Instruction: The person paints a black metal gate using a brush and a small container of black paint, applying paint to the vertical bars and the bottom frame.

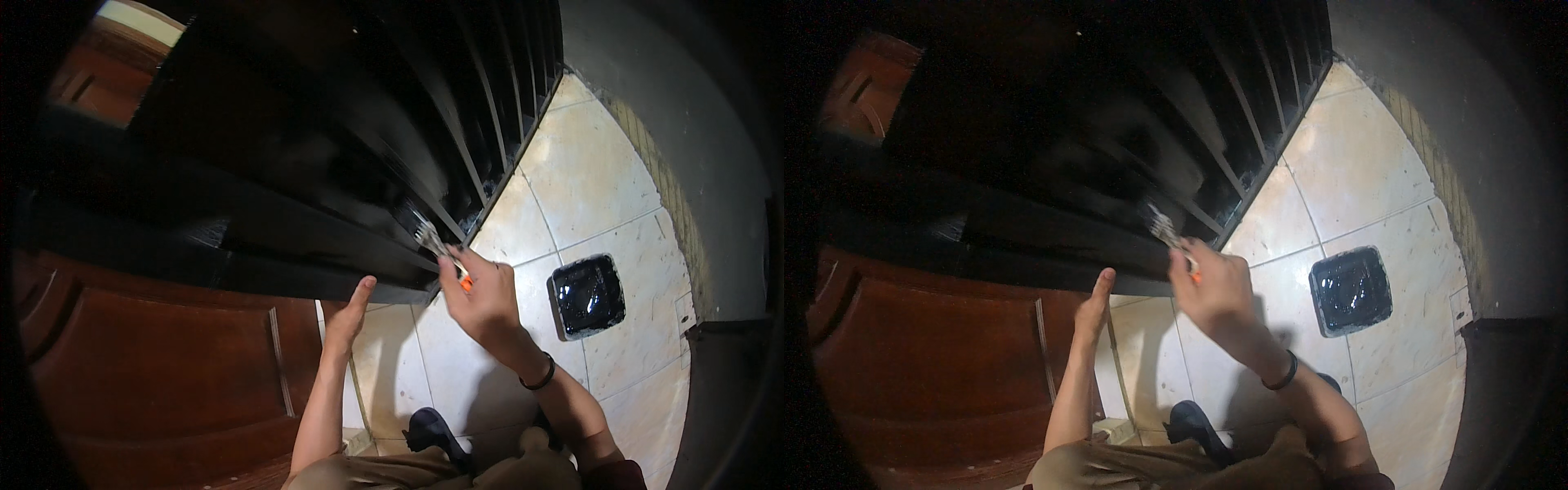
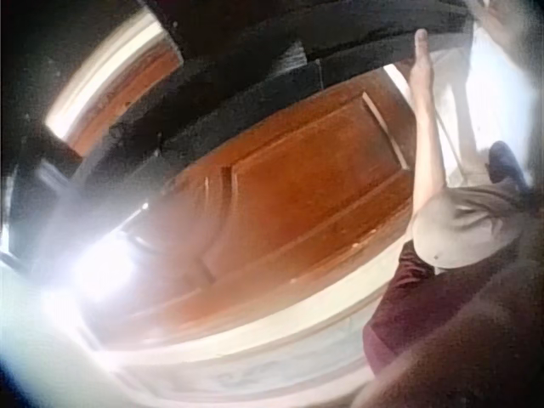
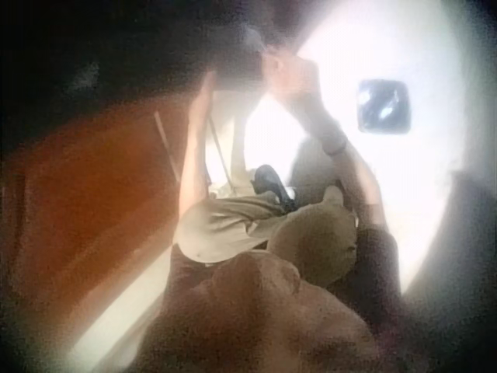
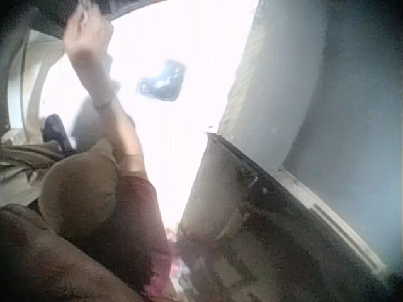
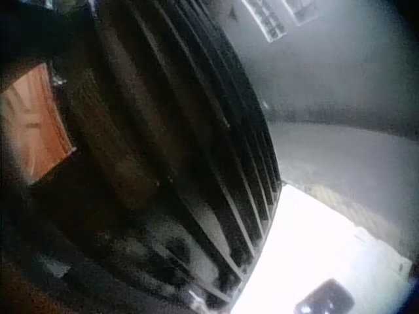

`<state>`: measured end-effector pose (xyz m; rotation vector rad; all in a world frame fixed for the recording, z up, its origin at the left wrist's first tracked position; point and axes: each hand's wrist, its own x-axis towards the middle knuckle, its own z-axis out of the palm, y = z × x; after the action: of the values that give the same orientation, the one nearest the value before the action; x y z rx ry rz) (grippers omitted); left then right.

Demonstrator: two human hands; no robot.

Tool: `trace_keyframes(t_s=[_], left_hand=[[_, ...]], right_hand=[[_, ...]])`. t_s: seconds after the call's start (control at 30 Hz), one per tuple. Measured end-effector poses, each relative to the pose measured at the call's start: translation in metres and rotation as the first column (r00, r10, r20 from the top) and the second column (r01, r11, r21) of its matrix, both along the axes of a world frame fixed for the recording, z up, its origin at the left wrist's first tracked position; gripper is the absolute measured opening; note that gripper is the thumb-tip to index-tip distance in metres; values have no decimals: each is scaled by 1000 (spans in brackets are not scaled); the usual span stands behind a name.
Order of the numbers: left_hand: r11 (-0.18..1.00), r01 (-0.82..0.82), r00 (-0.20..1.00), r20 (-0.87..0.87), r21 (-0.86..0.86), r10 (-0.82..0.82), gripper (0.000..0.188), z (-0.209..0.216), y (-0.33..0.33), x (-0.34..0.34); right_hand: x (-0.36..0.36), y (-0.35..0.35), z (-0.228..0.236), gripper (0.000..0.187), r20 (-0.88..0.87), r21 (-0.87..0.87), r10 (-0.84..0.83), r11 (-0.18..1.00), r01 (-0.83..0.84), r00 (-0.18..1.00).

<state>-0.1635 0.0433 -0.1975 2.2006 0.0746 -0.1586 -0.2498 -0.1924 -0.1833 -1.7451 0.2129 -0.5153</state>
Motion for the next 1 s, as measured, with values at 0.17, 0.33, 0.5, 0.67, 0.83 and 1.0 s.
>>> trace_keyframes(t_s=[0.17,0.33,0.5,0.67,0.83,1.0], left_hand=[[998,33,999,-32,-44,-34,83,17,-16,-2],[990,87,994,69,-114,-79,80,1,1,9],[977,129,986,129,-167,-108,76,10,-8,4],[977,144,970,216,-158,-108,75,17,-22,3],[955,131,985,147,-266,-94,81,20,-12,8],[964,122,990,102,-237,-100,84,20,-10,10]], right_hand=[[10,0,-46,30,-201,-29,-35,999,30,979],[11,-4,69,31,49,75,91,993,-94,995],[16,-5,84,29,195,249,145,949,-192,970],[25,-10,-27,29,40,137,82,987,-86,996],[-7,-5,-30,26,-27,119,65,991,-62,997],[16,-9,67,27,229,182,104,972,-147,968]])
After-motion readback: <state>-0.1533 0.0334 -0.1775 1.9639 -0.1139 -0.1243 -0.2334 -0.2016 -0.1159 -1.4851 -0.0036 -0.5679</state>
